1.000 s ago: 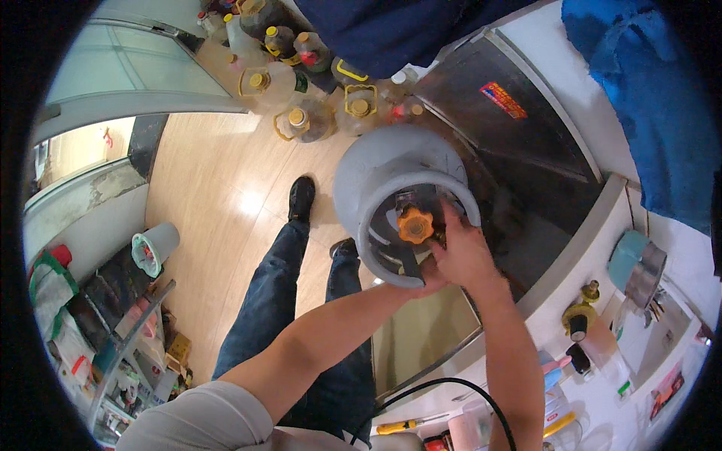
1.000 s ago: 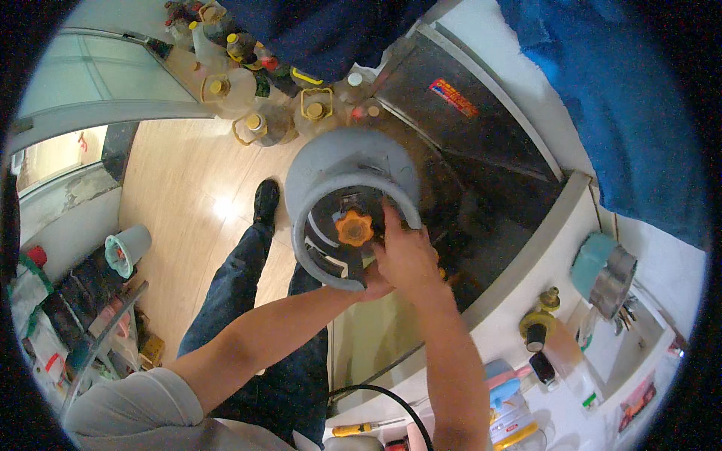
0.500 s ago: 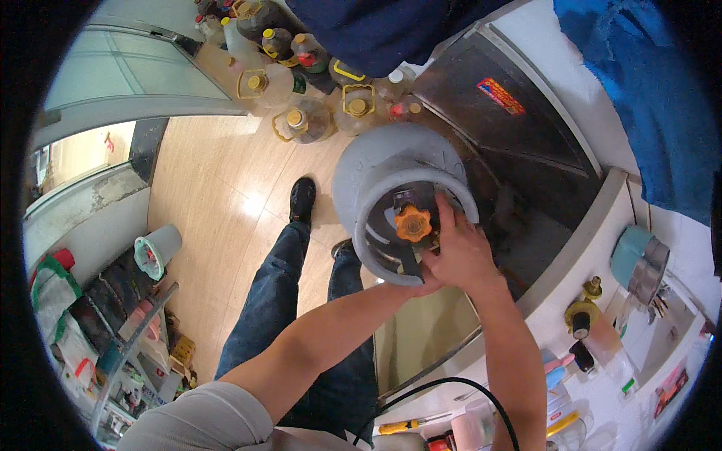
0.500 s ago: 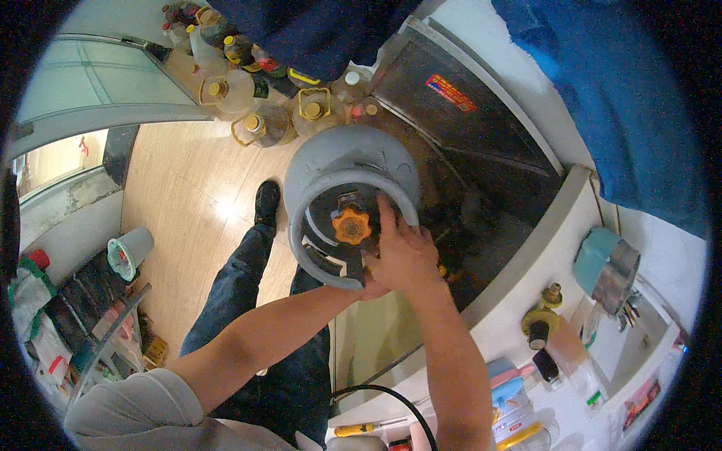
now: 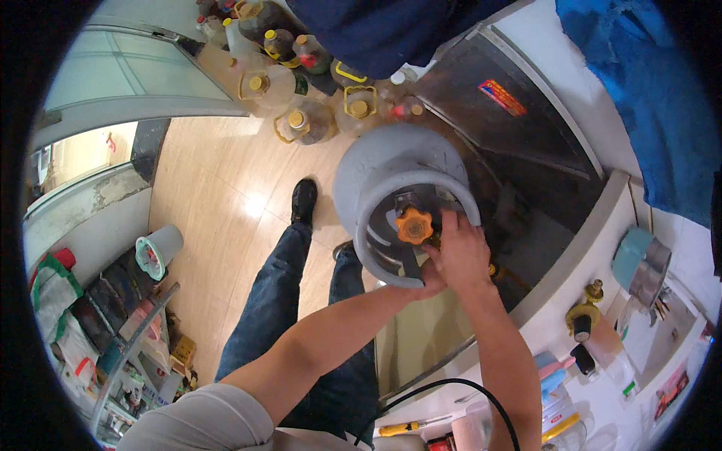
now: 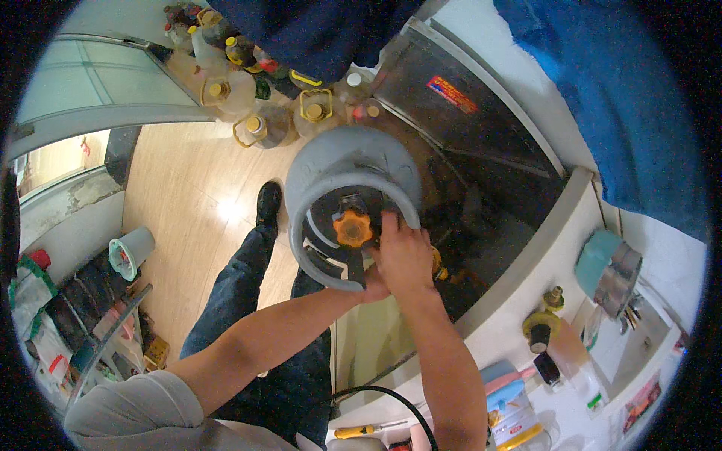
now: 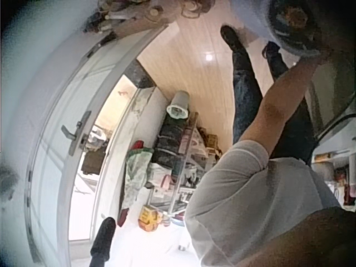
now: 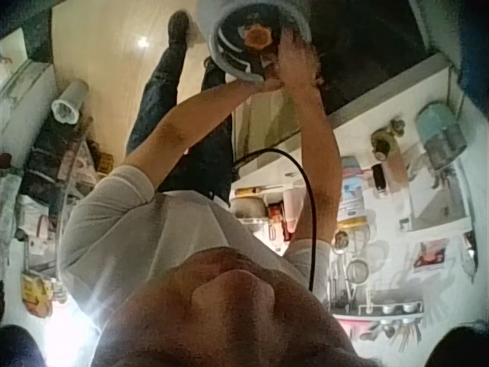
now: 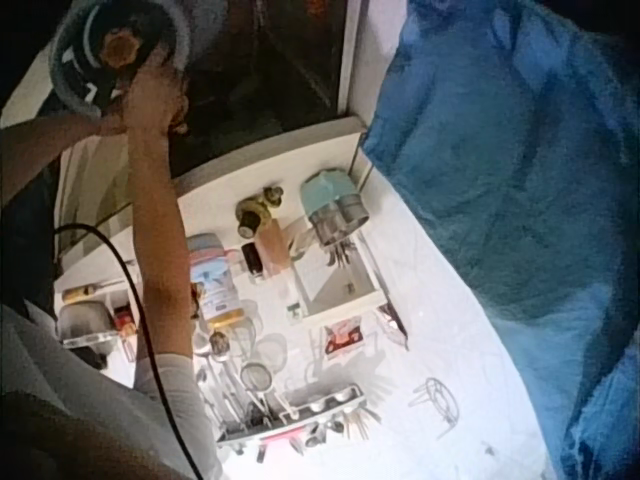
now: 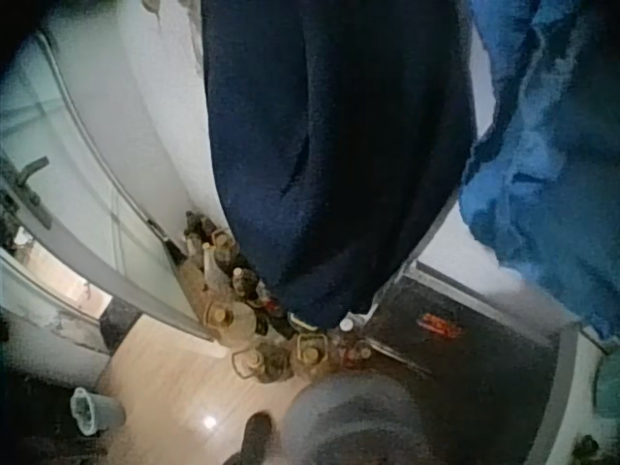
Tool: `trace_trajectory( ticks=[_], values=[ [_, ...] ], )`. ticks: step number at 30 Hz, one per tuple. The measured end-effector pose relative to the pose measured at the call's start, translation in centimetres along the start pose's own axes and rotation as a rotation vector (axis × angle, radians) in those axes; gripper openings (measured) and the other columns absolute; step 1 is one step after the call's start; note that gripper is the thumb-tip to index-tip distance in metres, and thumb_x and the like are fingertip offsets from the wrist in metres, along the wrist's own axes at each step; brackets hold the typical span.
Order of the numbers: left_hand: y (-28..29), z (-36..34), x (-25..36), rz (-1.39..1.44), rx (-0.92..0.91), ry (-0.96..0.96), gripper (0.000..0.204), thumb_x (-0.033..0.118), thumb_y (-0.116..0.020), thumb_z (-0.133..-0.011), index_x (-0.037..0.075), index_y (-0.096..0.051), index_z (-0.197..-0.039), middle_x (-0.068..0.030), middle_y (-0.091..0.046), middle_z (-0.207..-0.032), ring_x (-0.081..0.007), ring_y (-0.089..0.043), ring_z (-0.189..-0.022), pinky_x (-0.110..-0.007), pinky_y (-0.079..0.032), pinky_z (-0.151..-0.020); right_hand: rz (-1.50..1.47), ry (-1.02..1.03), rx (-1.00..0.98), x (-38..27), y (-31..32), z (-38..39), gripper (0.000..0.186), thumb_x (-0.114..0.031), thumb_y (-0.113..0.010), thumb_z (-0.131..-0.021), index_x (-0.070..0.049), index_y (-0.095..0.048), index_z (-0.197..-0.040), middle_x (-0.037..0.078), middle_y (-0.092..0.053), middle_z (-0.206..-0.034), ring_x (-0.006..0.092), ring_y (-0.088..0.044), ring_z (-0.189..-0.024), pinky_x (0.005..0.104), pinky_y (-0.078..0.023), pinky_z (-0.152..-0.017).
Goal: The person removes a regulator from a gas cylinder, uses a screwdriver to adjust components on the cylinder valve, then reattaches the regulator and tightens the hose connection. The work occurs in a cluttered kitchen with a wok and cooking items nearby.
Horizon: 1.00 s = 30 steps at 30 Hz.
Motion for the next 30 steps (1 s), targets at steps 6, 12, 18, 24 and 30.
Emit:
trace_trajectory(
  ticks=[6, 12, 18, 24, 30],
  values=[
    [-0.6, 0.2, 1.0, 0.535, -0.032, -0.071, 0.049, 0.024, -0.064, -0.097, 0.003, -0.051, -0.139, -0.0182, -0.06, -0.136, -0.03, -0.057, -0.122, -0.04, -0.046, -0.104, -0.045, 0.026, -0.043, -0.1, 0.8, 0.1, 0.094, -0.019, -0.084, -0.077, -0.006, -0.031, -0.154, 0.026, -0.06, -0.132, 0.0485, -0.061, -0.116, 0.053, -0.044, -0.106],
    [-2.5, -1.7, -2.7, 0.451, 0.12, -0.125, 0.048, 0.027, -0.067, -0.096, 0.002, -0.056, -0.136, -0.0167, -0.06, -0.136, -0.028, -0.056, -0.125, -0.042, -0.047, -0.103, 0.056, 0.08, 0.005, 0.0, 0.2, 0.0, 0.098, -0.028, -0.081, -0.08, -0.004, -0.025, -0.158, 0.027, -0.067, -0.12, 0.0459, -0.066, -0.111, 0.0542, -0.043, -0.108],
    [-0.2, 0.6, 1.3, 0.462, -0.003, -0.048, 0.045, 0.025, -0.065, -0.097, 0.003, -0.056, -0.135, -0.0188, -0.062, -0.131, -0.0305, -0.056, -0.125, -0.041, -0.044, -0.107, -0.005, -0.041, -0.14, -0.1, 1.1, -0.4, 0.093, -0.03, -0.081, -0.08, -0.004, -0.032, -0.154, 0.026, -0.071, -0.109, 0.0431, -0.07, -0.101, 0.055, -0.045, -0.106],
    [-0.5, -0.2, -0.2, 0.362, 0.196, -0.233, 0.045, 0.024, -0.064, -0.097, 0.002, -0.056, -0.135, -0.0189, -0.06, -0.136, -0.031, -0.055, -0.126, -0.042, -0.044, -0.108, 0.086, 0.111, 0.084, 1.0, -0.9, 0.2, 0.093, -0.034, -0.082, -0.077, -0.005, -0.034, -0.151, 0.025, -0.072, -0.109, 0.0419, -0.071, -0.102, 0.0562, -0.045, -0.106],
    [-1.6, -1.0, -1.4, 0.276, 0.04, -0.191, 0.054, 0.025, -0.061, -0.099, 0.0, -0.045, -0.144, -0.0194, -0.057, -0.14, -0.0318, -0.054, -0.129, -0.042, -0.043, -0.11, 0.122, 0.051, 0.063, -0.9, 1.0, -0.3, 0.078, -0.027, -0.08, -0.079, -0.003, -0.043, -0.144, 0.02, -0.071, -0.11, 0.0396, -0.071, -0.101, 0.0554, -0.048, -0.102]
  ],
)
Point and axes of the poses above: each hand's wrist, its own z-axis away from the middle knuckle, its own y-axis out of the back of the hand, x = y × z, the point moved 9 cm from there along -z, towards the middle knuckle
